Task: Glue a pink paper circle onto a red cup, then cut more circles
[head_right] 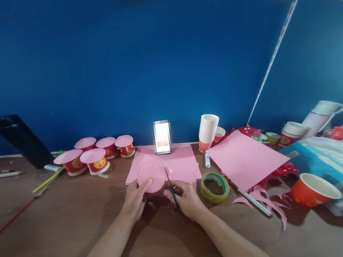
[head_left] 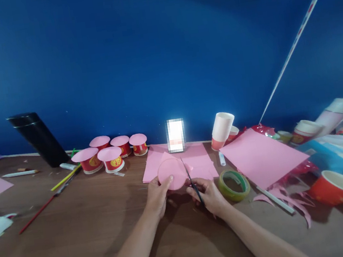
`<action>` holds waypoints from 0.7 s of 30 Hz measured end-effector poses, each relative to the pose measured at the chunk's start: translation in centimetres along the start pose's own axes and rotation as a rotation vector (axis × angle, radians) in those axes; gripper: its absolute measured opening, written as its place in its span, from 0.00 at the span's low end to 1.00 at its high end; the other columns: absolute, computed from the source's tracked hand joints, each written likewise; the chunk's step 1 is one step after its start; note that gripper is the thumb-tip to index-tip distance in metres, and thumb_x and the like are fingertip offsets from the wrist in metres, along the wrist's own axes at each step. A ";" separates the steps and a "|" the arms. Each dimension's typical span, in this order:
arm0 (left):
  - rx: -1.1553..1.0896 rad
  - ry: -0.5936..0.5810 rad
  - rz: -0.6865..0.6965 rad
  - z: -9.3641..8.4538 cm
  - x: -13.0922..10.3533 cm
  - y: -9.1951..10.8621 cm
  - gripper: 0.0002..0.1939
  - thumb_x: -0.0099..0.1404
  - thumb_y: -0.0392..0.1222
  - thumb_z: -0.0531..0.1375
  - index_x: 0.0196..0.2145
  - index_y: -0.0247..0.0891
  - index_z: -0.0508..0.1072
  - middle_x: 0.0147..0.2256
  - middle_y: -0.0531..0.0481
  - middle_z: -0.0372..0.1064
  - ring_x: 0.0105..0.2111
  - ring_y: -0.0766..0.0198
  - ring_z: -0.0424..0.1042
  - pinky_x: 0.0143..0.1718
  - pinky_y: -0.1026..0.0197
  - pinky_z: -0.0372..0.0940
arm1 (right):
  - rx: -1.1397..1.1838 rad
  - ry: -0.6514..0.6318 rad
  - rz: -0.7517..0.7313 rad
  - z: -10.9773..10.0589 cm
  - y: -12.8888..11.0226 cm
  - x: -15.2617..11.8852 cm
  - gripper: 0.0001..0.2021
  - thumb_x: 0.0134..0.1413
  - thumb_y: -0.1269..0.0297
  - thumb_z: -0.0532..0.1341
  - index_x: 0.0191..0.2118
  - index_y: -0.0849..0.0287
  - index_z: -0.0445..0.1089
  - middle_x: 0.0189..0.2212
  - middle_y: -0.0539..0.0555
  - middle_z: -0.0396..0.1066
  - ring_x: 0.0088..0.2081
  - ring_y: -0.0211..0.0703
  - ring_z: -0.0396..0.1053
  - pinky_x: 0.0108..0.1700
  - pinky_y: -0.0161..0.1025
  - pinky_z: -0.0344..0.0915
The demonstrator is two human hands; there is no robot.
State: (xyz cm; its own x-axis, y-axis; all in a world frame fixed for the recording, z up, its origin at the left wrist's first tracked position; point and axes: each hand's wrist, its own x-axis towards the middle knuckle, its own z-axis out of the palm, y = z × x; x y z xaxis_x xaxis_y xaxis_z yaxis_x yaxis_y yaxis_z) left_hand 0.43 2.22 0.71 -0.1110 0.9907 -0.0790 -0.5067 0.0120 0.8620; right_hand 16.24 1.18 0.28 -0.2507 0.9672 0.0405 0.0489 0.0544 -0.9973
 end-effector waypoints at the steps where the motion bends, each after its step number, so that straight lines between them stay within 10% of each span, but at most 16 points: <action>1: 0.007 -0.001 0.007 -0.1 0.1 -0.1 0.20 0.43 0.41 0.67 0.35 0.28 0.73 0.27 0.45 0.74 0.29 0.59 0.72 0.33 0.60 0.65 | 0.000 0.001 0.002 0.0 -0.1 0.0 0.18 0.43 0.57 0.63 0.38 0.64 0.67 0.15 0.44 0.59 0.16 0.29 0.54 0.17 0.29 0.52; 21: 0.081 0.000 -0.027 -0.3 0.1 -0.1 0.21 0.40 0.44 0.68 0.31 0.29 0.73 0.23 0.47 0.72 0.20 0.66 0.67 0.22 0.65 0.59 | -0.006 -0.052 -0.075 -0.3 0.1 0.1 0.18 0.43 0.56 0.64 0.39 0.64 0.68 0.18 0.46 0.62 0.19 0.31 0.56 0.19 0.29 0.55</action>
State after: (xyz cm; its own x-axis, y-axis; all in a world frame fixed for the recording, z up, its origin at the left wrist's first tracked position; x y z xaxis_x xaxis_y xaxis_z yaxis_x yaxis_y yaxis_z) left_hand 0.26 2.26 0.45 -0.0982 0.9899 -0.1023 -0.4387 0.0492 0.8973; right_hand 16.51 1.35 0.20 -0.3041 0.9460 0.1121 0.0341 0.1285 -0.9911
